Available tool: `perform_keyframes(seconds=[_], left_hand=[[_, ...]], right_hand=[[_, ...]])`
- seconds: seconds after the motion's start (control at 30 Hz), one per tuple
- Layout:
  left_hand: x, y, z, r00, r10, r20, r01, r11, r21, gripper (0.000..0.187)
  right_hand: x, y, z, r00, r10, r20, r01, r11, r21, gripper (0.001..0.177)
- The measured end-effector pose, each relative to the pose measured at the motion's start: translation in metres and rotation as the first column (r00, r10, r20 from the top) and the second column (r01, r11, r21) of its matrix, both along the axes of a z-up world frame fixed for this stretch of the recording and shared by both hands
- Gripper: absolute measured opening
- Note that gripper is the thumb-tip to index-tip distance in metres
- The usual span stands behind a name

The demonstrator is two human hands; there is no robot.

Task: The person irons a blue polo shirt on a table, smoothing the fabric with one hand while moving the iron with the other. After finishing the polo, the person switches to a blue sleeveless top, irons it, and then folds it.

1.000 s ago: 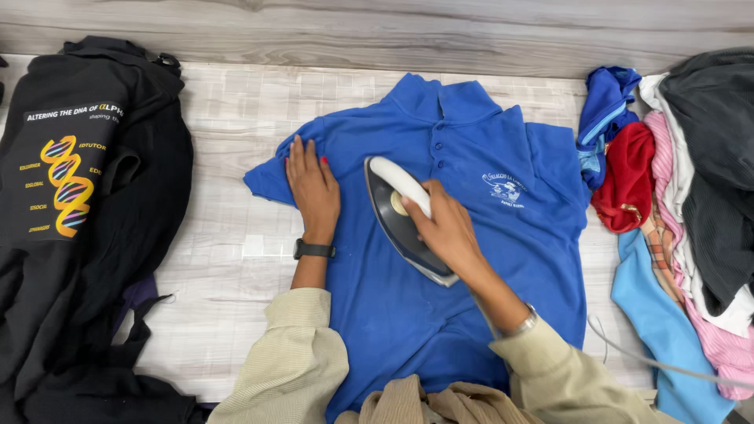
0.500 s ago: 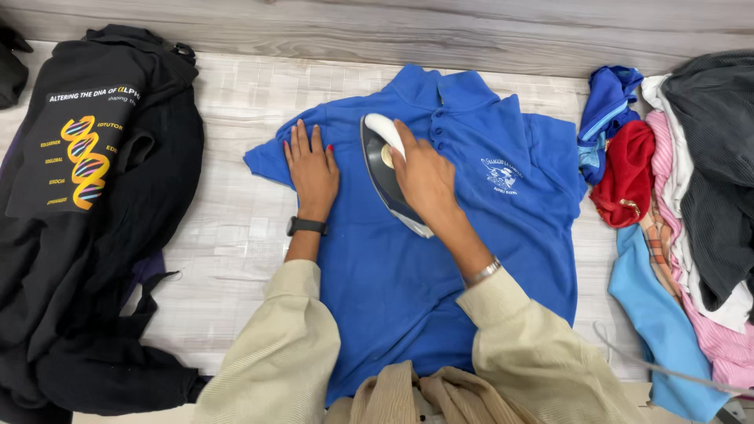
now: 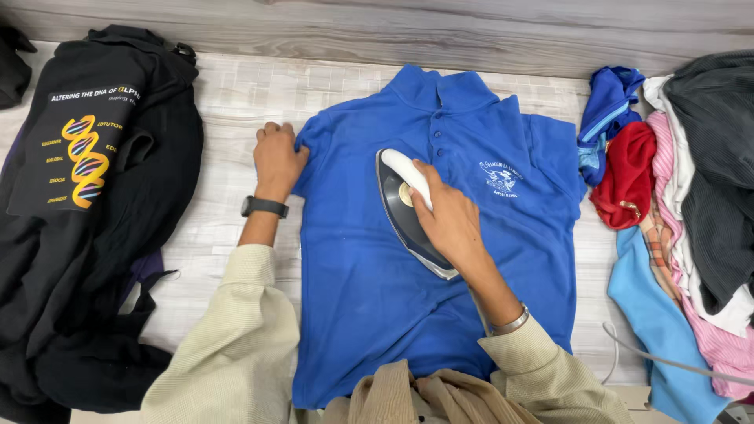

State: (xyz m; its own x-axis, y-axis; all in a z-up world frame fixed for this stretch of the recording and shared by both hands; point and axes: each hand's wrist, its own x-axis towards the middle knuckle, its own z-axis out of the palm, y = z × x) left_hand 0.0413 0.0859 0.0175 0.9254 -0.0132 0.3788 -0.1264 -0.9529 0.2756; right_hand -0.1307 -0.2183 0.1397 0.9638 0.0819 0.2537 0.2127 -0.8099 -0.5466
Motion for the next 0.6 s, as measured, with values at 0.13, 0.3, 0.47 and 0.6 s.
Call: perform_keyframes(seconds=[0.13, 0.3, 0.47, 0.6], left_hand=[[0.032, 0.023, 0.029, 0.954, -0.097, -0.283, -0.054, 0.875, -0.482, 0.015], [0.028, 0.026, 0.071, 0.971, -0.015, 0.239, -0.001, 0.998, 0.067, 0.025], [-0.010, -0.038, 0.062, 0.937, -0.185, 0.295, 0.271, 0.919, -0.285, 0.014], [-0.056, -0.084, 0.021, 0.976, -0.136, 0.170, 0.160, 0.977, -0.138, 0.040]], right_hand=[[0.001, -0.001, -0.003, 1.000, -0.002, 0.014, 0.002, 1.000, 0.012, 0.046], [0.001, 0.000, -0.006, 1.000, -0.030, -0.008, 0.030, 0.999, -0.017, 0.048], [0.002, 0.002, -0.007, 0.999, -0.029, 0.031, 0.030, 0.999, -0.039, 0.048], [0.010, 0.009, -0.007, 0.999, -0.038, -0.008, 0.037, 0.997, -0.066, 0.048]])
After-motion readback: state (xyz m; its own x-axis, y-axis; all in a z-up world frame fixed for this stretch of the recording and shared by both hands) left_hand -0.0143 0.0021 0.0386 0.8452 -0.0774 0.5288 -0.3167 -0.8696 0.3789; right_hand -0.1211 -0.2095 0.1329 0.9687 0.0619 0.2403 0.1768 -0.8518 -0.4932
